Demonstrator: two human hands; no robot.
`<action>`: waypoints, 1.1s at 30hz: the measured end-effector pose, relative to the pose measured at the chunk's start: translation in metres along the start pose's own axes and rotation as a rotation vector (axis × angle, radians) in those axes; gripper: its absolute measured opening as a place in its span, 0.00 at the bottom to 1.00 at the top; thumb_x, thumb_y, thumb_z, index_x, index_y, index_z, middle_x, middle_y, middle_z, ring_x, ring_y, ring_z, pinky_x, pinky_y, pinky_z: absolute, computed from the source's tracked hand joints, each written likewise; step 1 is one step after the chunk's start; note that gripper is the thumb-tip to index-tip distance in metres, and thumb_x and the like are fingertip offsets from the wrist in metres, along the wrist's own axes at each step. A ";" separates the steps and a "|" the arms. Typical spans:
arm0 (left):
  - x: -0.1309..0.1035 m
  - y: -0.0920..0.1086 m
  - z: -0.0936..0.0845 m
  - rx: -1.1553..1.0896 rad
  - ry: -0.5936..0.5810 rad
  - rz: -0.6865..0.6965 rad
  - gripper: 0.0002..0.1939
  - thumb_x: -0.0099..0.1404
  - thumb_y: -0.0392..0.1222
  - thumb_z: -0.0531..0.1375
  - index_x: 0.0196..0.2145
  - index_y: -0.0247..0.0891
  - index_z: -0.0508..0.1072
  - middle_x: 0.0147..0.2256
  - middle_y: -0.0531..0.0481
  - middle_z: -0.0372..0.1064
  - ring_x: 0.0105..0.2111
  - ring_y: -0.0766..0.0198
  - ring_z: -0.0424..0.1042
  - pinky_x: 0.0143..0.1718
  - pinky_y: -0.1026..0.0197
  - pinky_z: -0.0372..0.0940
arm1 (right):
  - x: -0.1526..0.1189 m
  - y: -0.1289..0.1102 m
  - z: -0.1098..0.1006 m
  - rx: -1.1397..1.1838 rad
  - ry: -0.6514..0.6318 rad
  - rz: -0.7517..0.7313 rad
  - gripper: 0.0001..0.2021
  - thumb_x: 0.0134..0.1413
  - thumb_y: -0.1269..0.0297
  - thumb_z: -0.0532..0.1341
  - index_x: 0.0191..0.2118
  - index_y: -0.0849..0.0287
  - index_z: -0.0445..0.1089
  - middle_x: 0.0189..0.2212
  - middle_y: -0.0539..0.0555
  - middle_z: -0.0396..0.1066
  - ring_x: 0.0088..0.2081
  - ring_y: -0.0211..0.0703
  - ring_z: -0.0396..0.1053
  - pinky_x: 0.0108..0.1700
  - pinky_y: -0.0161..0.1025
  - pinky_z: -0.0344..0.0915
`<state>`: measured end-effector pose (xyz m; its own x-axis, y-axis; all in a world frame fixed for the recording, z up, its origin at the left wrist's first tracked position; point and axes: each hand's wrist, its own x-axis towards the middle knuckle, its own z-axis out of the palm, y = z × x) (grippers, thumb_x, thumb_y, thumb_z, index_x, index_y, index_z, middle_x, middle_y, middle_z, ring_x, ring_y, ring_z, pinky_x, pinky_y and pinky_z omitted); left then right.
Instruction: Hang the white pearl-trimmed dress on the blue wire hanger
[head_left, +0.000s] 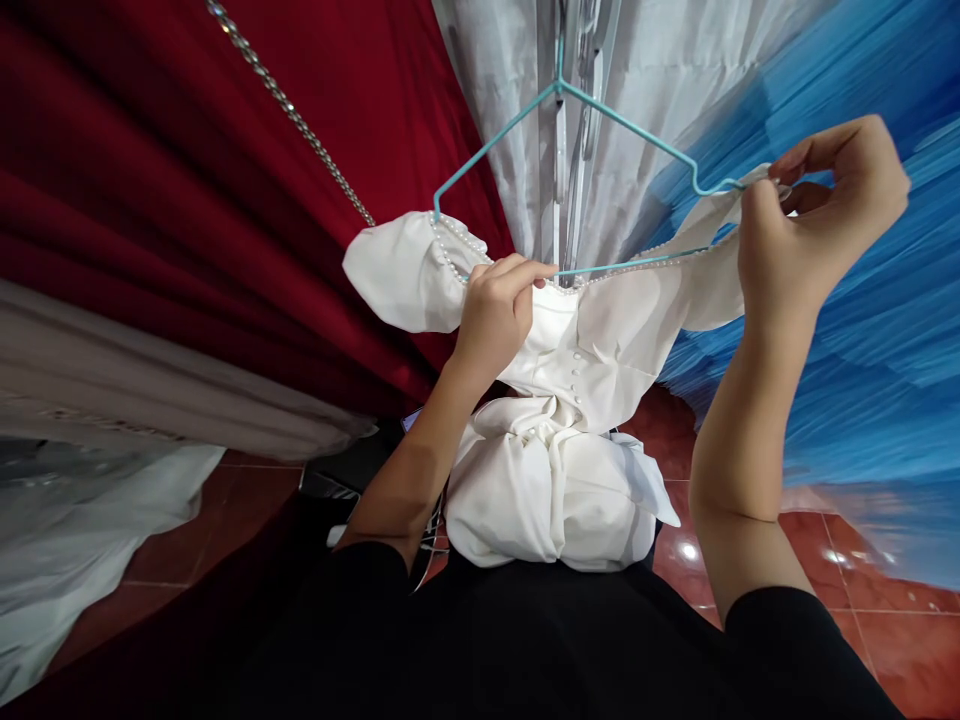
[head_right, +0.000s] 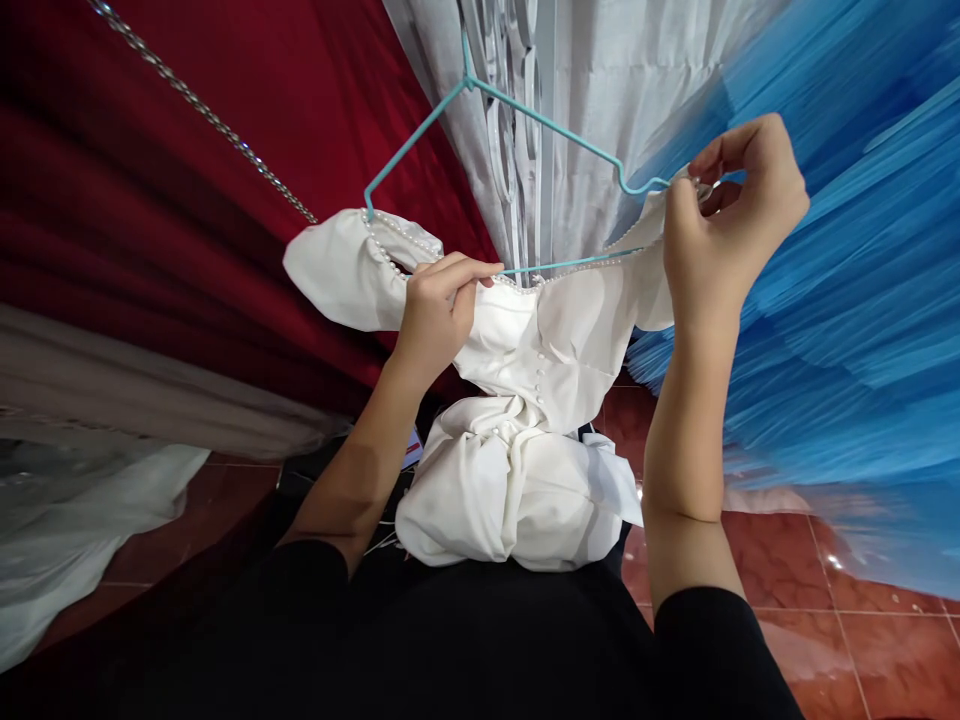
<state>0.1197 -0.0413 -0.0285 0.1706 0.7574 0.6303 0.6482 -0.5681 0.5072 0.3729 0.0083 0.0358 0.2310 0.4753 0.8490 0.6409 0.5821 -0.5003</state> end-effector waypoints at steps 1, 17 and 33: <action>0.000 0.001 0.001 -0.006 -0.002 -0.002 0.17 0.69 0.27 0.51 0.42 0.41 0.78 0.35 0.50 0.75 0.38 0.61 0.74 0.43 0.56 0.59 | 0.000 -0.004 0.003 0.013 -0.014 -0.012 0.12 0.42 0.82 0.54 0.27 0.55 0.64 0.27 0.49 0.64 0.30 0.35 0.62 0.27 0.36 0.52; -0.019 0.012 0.004 0.105 0.060 0.008 0.15 0.73 0.32 0.50 0.44 0.43 0.76 0.38 0.51 0.75 0.41 0.59 0.72 0.50 0.53 0.59 | -0.100 -0.046 0.039 0.199 -0.514 0.178 0.10 0.63 0.58 0.58 0.35 0.57 0.69 0.31 0.48 0.67 0.25 0.29 0.54 0.30 0.35 0.54; -0.019 -0.022 -0.014 0.200 0.605 0.058 0.15 0.70 0.40 0.59 0.54 0.46 0.68 0.56 0.48 0.60 0.59 0.55 0.60 0.64 0.47 0.57 | -0.117 -0.033 0.056 0.317 -0.366 0.125 0.12 0.60 0.52 0.61 0.37 0.55 0.67 0.32 0.48 0.61 0.29 0.31 0.56 0.31 0.36 0.55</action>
<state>0.0916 -0.0474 -0.0438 -0.2018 0.3785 0.9033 0.7862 -0.4875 0.3799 0.2839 -0.0294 -0.0571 -0.0165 0.7215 0.6922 0.3579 0.6507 -0.6697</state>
